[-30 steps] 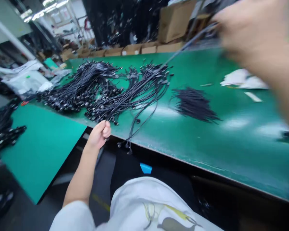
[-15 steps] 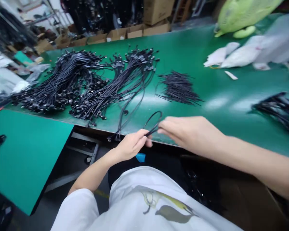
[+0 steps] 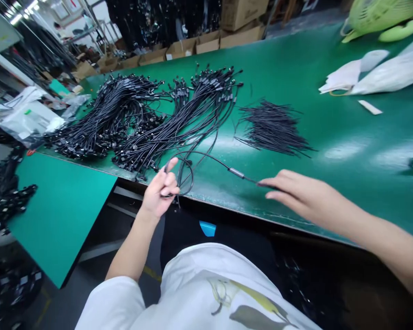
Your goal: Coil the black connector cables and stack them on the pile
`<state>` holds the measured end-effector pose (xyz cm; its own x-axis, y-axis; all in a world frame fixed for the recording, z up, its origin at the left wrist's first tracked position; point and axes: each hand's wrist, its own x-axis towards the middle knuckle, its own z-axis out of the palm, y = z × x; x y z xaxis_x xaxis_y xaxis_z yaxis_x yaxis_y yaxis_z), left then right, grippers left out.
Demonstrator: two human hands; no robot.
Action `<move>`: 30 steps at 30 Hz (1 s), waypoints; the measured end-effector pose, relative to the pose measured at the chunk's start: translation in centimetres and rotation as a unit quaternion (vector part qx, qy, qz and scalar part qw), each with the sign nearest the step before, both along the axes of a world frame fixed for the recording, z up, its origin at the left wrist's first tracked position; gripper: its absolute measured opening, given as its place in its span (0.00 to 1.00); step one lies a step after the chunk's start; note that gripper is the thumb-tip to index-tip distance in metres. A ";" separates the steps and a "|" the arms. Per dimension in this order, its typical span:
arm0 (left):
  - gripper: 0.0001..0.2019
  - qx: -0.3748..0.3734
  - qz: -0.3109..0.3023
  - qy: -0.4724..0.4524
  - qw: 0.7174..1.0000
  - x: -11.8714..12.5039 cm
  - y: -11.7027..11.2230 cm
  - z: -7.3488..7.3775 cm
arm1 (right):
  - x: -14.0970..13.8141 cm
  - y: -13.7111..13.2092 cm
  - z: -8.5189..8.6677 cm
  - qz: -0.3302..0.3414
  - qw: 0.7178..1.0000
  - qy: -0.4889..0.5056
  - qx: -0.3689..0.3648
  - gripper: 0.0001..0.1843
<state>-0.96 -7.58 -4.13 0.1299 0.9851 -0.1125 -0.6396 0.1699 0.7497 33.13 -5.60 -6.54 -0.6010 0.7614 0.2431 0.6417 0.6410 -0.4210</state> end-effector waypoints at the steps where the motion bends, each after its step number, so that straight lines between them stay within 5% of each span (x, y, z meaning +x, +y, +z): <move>1: 0.14 0.020 -0.020 0.057 0.998 1.0 0.1 -0.6 | -1.2 -0.9 0.2 0.041 0.999 -0.012 0.021 0.21; 5: 0.16 0.133 -0.098 0.303 0.939 4.9 -0.3 -2.8 | -5.3 -2.9 2.0 0.180 0.982 -0.023 0.044 0.21; 8: 0.18 0.164 -0.184 0.366 0.897 6.4 -1.2 -3.3 | -6.1 -1.5 3.0 0.111 0.992 0.044 0.029 0.19; 11: 0.18 0.121 -0.207 0.271 0.932 6.7 -1.5 -3.1 | -6.0 0.4 2.1 0.009 0.979 0.195 -0.061 0.18; 14: 0.16 0.068 -0.164 0.149 0.973 7.0 -1.1 -2.9 | -6.9 1.2 -0.5 -0.025 0.926 0.324 -0.194 0.24; 17: 0.18 0.044 -0.158 0.140 0.977 7.7 -1.1 -3.2 | -8.7 0.6 -2.6 -0.075 0.868 0.391 -0.296 0.22; 20: 0.20 0.042 -0.094 0.165 0.981 8.6 -1.4 -3.8 | -10.1 0.0 -2.6 -0.120 0.761 0.528 -0.357 0.21; 24: 0.17 -0.024 -0.018 0.074 0.997 9.1 -1.1 -3.4 | -11.1 -0.3 -1.3 -0.109 0.626 0.626 -0.453 0.22; 27: 0.15 -0.079 -0.049 0.003 0.996 8.3 -0.3 -2.3 | -11.3 -0.6 -1.5 -0.115 0.647 0.612 -0.441 0.19; 30: 0.13 -0.085 -0.031 -0.064 0.994 6.4 0.1 -1.0 | -10.9 -1.6 -2.7 -0.077 0.749 0.504 -0.423 0.19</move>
<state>5.49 -7.50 -5.14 0.2129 0.9434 -0.2544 -0.7124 0.3281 0.6204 22.22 -7.16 -9.21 -0.3267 0.9403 -0.0951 -0.2360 -0.1786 -0.9552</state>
